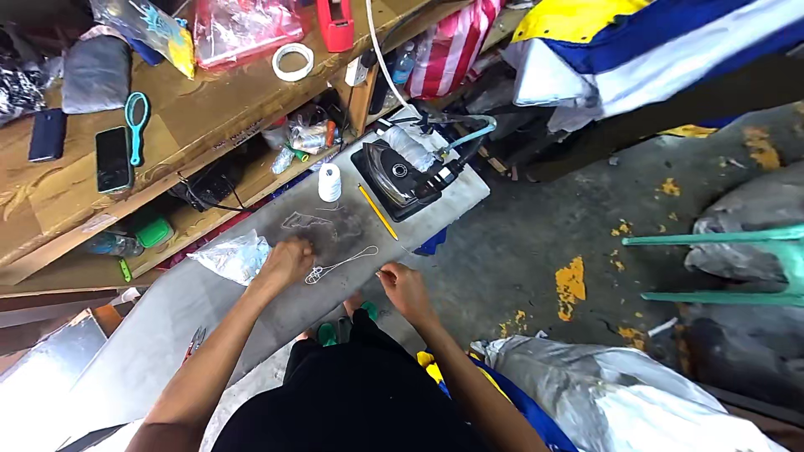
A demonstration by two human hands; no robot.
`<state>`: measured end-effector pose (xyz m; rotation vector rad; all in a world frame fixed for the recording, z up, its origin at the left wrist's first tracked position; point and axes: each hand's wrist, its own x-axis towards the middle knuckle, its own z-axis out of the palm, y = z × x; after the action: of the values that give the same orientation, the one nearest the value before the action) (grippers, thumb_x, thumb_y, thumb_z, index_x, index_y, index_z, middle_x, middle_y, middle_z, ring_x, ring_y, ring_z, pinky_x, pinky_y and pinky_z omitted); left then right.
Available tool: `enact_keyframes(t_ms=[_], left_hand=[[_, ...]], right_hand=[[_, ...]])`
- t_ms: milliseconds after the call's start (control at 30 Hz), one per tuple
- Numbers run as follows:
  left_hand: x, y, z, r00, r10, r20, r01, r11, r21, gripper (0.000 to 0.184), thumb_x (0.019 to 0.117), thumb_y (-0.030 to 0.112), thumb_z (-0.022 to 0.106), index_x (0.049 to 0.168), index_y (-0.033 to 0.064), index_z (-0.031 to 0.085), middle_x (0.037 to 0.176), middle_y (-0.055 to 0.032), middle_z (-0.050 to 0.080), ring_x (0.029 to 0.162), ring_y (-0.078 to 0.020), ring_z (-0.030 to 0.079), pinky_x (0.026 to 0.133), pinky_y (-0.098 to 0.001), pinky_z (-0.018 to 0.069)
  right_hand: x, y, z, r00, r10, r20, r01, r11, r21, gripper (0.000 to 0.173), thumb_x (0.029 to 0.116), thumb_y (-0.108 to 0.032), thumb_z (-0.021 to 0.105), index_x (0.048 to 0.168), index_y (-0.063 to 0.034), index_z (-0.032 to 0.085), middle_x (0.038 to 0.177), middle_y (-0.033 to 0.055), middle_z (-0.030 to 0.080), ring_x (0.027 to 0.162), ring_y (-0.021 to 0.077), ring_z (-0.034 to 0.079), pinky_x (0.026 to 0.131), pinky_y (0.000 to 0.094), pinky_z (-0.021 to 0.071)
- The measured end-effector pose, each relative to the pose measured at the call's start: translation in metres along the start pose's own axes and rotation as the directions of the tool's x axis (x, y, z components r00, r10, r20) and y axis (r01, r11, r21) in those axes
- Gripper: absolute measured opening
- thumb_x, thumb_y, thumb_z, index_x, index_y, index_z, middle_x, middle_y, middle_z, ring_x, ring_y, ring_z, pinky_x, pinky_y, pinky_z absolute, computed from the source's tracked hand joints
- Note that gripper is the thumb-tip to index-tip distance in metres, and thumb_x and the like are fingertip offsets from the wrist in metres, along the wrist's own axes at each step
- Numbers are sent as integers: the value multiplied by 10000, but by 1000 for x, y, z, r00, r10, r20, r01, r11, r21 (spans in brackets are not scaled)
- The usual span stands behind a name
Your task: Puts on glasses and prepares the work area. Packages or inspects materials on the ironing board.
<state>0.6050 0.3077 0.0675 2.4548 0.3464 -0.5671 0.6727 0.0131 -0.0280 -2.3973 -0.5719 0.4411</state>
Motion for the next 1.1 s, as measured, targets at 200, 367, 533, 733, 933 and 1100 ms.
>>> enact_keyframes(t_ms=[200, 367, 533, 733, 933, 1100], left_hand=[[93, 6, -3, 894, -86, -440, -105, 914, -391, 781, 872, 234, 830, 1522, 46, 442, 1473, -202, 535, 1314, -337, 571, 1069, -517, 501], [139, 9, 3, 901, -58, -430, -132, 907, -399, 848, 830, 281, 859, 1538, 79, 438, 1488, -187, 530, 1394, -321, 500, 1174, -515, 389], [120, 11, -5, 887, 87, -454, -276, 887, -370, 642, 886, 231, 816, 1441, 48, 550, 1371, -189, 626, 1245, -323, 626, 1073, -533, 488], [61, 30, -23, 877, 256, -407, -420, 820, -389, 633, 815, 169, 852, 1390, 94, 598, 1319, -107, 655, 1149, -193, 680, 992, -430, 583], [22, 35, -30, 835, 284, -472, -477, 801, -361, 611, 806, 190, 849, 1371, 111, 630, 1308, -84, 658, 1122, -165, 686, 940, -397, 606], [8, 34, -40, 829, 263, -494, -472, 803, -363, 613, 802, 192, 851, 1369, 110, 633, 1293, -76, 668, 1111, -154, 691, 944, -388, 606]], right_hand=[[-3, 6, 16, 961, -120, -248, 158, 977, 141, 175, 972, -150, 646, 1013, -35, 772, 951, 132, 712, 795, 156, 698, 725, 270, 593], [-3, 16, 28, 925, -141, -353, 246, 930, 272, 158, 945, -119, 645, 958, -19, 767, 896, 101, 693, 732, 84, 654, 660, 205, 560], [10, -21, -50, 925, -209, -318, 296, 921, 254, 211, 963, -205, 646, 982, -29, 762, 931, 103, 675, 726, 92, 581, 638, 234, 497], [64, -133, -151, 797, -534, -281, 578, 810, 97, 161, 910, -181, 651, 947, -90, 778, 997, 53, 671, 906, 118, 631, 738, 273, 540], [80, -183, -162, 681, -716, -150, 721, 692, -29, 151, 896, -155, 631, 881, -109, 774, 918, 13, 658, 915, 128, 624, 776, 290, 533], [84, -192, -158, 669, -736, -106, 735, 676, -59, 156, 893, -156, 621, 871, -115, 770, 899, 9, 651, 884, 133, 620, 744, 298, 523]])
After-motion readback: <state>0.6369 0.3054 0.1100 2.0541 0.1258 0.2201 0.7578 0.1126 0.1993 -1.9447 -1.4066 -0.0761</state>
